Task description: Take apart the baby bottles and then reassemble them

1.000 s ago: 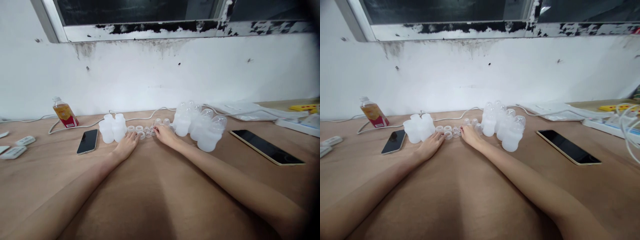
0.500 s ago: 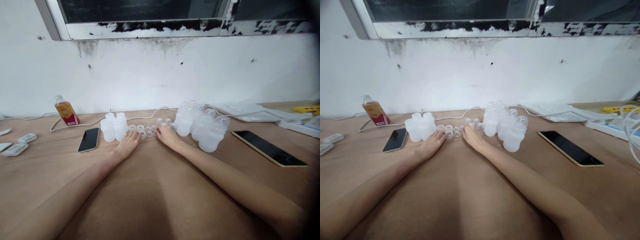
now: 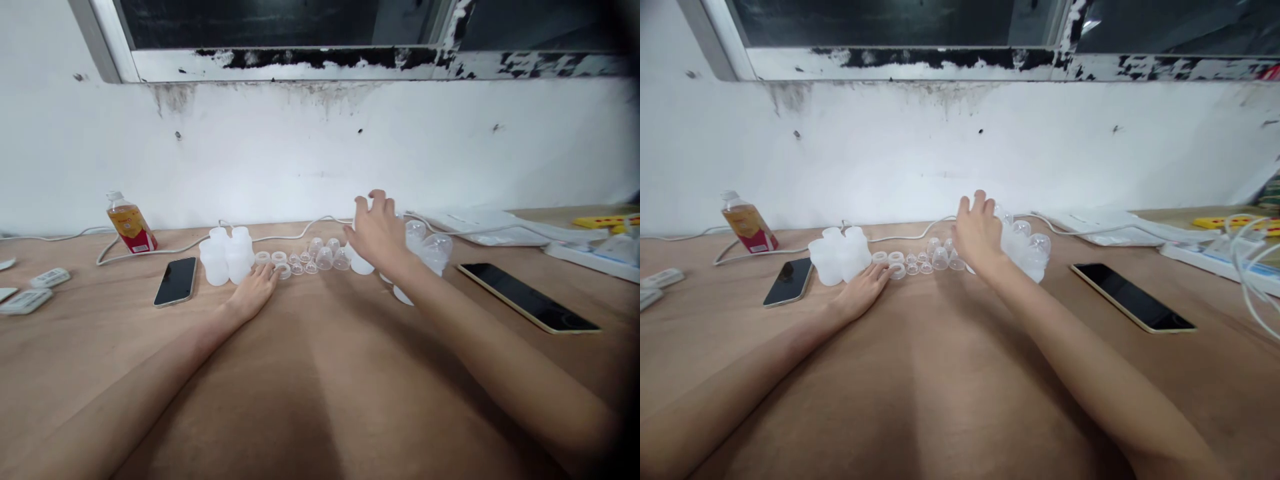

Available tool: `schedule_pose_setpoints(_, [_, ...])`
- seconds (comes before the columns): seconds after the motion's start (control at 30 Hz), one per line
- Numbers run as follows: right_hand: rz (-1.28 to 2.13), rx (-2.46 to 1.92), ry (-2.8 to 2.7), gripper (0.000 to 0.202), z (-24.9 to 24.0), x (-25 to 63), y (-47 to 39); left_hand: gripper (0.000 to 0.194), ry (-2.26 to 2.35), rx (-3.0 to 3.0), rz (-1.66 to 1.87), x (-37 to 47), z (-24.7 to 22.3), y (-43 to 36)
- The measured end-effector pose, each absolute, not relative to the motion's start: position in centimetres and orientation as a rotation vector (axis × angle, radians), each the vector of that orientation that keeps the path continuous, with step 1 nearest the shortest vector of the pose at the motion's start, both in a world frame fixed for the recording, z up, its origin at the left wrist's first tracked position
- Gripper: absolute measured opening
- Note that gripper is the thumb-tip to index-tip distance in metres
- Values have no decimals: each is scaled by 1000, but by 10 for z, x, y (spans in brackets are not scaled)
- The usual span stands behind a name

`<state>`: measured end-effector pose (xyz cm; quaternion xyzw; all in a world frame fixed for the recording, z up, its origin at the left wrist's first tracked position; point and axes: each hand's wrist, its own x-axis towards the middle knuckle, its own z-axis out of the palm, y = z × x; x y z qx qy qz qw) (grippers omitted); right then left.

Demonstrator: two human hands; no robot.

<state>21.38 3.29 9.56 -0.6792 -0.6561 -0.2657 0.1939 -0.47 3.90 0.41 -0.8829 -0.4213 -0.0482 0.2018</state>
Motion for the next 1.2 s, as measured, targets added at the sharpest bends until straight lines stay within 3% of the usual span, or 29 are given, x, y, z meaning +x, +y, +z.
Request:
schedule_pose_setpoints(0.3, [-614, -2245, -1908, 39, 107, 234, 25, 33, -1120, -2446, -404, -5, 5, 35])
schedule_pose_setpoints(0.47, [-448, -2148, -2062, 46, 132, 224, -3, 37, -1083, -2573, -889, 12, 33, 6])
schedule_pose_setpoints(0.6, [6, -1757, -2270, 47, 121, 200, -7, 50, -1210, -2742, -1161, 27, 45, -13])
schedule_pose_setpoints(0.7, [390, -1570, -2356, 42, 101, 180, -4, 42, -1385, -2851, -1140, 31, 40, -13])
schedule_pose_setpoints(0.83, [134, -1511, -2306, 30, 80, 162, -3, 40, -1514, -2793, -1051, 26, 29, -4])
schedule_pose_setpoints(0.97, [-143, -1451, -2294, 37, 70, 158, 0, 46, -1456, -2808, -929, 21, 29, 1])
schedule_pose_setpoints(1.2, [-265, -1179, -2382, 43, 65, 168, 10, 46, -1398, -2943, -936, 20, 36, 1])
